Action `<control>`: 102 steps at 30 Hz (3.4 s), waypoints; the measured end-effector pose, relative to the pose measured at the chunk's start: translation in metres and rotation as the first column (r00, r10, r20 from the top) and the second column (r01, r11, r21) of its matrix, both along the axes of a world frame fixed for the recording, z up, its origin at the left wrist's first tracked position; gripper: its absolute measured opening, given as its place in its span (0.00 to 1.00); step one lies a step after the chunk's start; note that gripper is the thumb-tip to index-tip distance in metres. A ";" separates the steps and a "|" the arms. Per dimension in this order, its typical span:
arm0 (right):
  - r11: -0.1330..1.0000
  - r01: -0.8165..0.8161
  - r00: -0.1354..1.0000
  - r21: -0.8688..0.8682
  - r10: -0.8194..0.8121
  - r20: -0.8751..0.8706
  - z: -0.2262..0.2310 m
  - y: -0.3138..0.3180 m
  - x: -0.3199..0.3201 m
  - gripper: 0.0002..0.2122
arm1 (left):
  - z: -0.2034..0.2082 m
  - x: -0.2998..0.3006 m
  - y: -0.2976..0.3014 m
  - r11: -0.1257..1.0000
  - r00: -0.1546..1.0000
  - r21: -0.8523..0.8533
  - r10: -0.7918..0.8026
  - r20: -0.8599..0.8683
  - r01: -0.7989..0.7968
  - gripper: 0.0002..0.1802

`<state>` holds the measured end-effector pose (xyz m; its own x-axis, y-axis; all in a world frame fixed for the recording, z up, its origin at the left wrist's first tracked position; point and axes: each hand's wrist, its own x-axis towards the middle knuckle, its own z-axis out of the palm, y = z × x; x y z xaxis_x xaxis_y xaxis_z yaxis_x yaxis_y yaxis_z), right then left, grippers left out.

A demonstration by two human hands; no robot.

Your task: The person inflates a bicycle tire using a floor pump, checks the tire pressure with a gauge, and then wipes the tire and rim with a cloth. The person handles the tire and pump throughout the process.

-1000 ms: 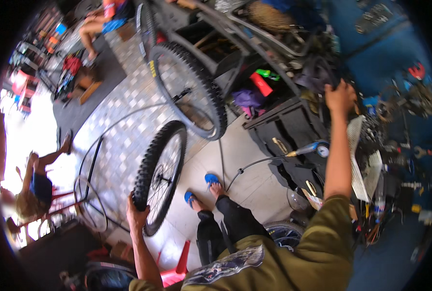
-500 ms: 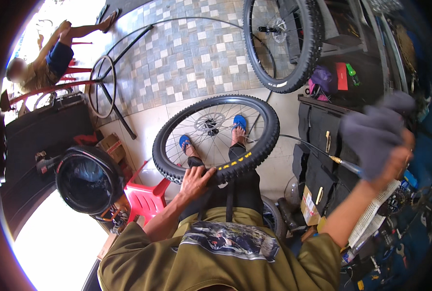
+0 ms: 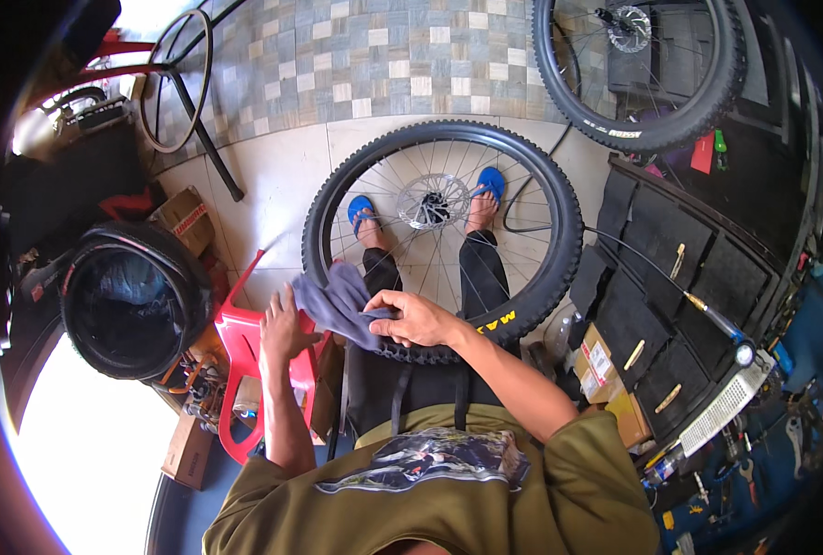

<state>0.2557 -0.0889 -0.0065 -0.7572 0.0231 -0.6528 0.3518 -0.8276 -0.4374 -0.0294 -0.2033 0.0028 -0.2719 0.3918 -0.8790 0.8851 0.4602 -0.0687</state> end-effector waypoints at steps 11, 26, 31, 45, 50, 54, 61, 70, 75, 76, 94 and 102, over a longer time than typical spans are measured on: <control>0.860 -0.069 0.925 0.505 -0.134 0.355 -0.076 -0.030 0.027 0.18 | -0.132 -0.011 0.012 0.952 0.665 0.105 0.121 0.737 -0.288 0.16; 0.899 -0.056 0.765 0.434 -0.240 0.597 -0.128 -0.011 0.132 0.07 | -0.104 0.027 0.000 0.927 0.645 0.074 0.198 0.738 -0.369 0.22; 0.688 -0.313 0.928 0.654 0.075 0.365 -0.108 0.003 0.126 0.08 | -0.065 0.047 0.006 0.906 0.407 -0.027 0.216 0.887 -0.423 0.13; 0.710 -0.121 0.969 0.694 0.237 -0.074 -0.060 0.051 0.025 0.15 | 0.005 0.062 0.048 0.802 0.516 0.595 -0.491 0.702 -0.046 0.16; 0.638 -0.199 0.974 0.744 0.209 0.082 0.005 0.058 0.016 0.10 | -0.022 0.040 0.026 0.896 0.653 0.444 -0.326 0.683 -0.017 0.26; 0.484 -0.052 0.977 0.874 0.208 -0.057 0.041 0.041 -0.002 0.06 | -0.032 0.013 0.032 0.967 0.599 0.178 -0.033 0.800 -0.185 0.38; 0.310 -0.046 0.962 0.949 0.268 -0.041 0.072 0.048 -0.022 0.20 | -0.007 0.013 0.078 0.883 0.679 0.338 -0.031 0.733 -0.325 0.47; 0.124 -0.129 0.988 0.984 0.101 0.117 0.098 0.067 -0.030 0.20 | -0.040 0.010 0.086 0.753 0.760 0.509 -0.018 0.650 -0.418 0.18; -0.042 -0.169 0.983 0.985 0.070 0.171 0.093 0.076 -0.034 0.10 | -0.039 -0.018 0.089 0.523 0.734 0.556 0.226 0.640 -0.646 0.33; -0.072 -0.139 0.990 0.988 0.000 0.139 0.093 0.074 -0.041 0.08 | -0.039 -0.015 0.093 0.377 0.660 0.547 0.332 0.674 -0.747 0.34; 0.565 0.481 0.784 0.671 -0.620 -0.040 0.101 0.126 -0.012 0.23 | -0.075 0.059 0.057 0.570 0.455 0.359 0.029 0.890 -0.739 0.14; 0.224 -0.215 0.759 0.951 -0.575 0.307 0.042 0.132 0.068 0.09 | -0.049 0.008 0.050 0.544 -0.009 -0.300 0.472 0.881 -0.784 0.12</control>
